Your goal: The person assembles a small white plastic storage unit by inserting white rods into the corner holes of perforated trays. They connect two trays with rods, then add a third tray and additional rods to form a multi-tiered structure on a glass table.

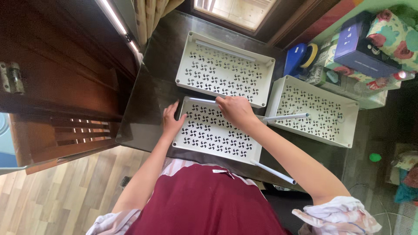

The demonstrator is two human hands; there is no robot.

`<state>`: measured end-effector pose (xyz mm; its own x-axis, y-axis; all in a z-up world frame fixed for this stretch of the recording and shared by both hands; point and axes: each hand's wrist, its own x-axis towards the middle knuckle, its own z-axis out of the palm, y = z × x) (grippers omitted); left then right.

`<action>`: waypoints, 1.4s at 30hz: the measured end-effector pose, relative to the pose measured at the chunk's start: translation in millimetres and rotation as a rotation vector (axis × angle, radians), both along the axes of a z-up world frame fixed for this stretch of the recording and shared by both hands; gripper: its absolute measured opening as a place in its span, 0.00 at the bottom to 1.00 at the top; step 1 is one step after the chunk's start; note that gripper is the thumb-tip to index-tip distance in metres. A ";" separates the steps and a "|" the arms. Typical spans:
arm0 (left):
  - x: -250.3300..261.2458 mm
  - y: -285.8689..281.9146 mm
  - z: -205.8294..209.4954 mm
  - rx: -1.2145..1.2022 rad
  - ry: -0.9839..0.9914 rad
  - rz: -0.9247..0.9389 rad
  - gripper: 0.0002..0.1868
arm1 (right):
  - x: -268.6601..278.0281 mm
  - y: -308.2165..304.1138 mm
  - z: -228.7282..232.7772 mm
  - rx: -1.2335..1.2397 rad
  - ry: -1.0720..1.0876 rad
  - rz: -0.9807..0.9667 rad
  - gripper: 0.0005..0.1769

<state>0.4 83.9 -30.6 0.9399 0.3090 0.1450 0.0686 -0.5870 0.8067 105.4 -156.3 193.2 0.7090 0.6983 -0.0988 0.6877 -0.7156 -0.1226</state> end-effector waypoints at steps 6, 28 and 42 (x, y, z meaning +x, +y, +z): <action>9.8 2.7 -22.9 0.056 -0.035 -0.095 0.29 | 12.6 31.1 11.9 -0.005 -0.098 0.151 0.05; 3.1 -5.4 -16.5 0.016 -0.082 -0.041 0.27 | 45.9 171.1 -11.4 -0.235 -0.080 0.261 0.04; 3.6 -4.3 -8.8 0.008 -0.038 -0.060 0.30 | 118.1 146.3 32.4 0.169 0.841 -0.415 0.39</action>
<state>4.0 79.6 -39.4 0.9505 0.2508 0.1835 0.0020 -0.5954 0.8034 223.5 -10.1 225.5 0.6463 0.4584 -0.6101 0.0221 -0.8104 -0.5855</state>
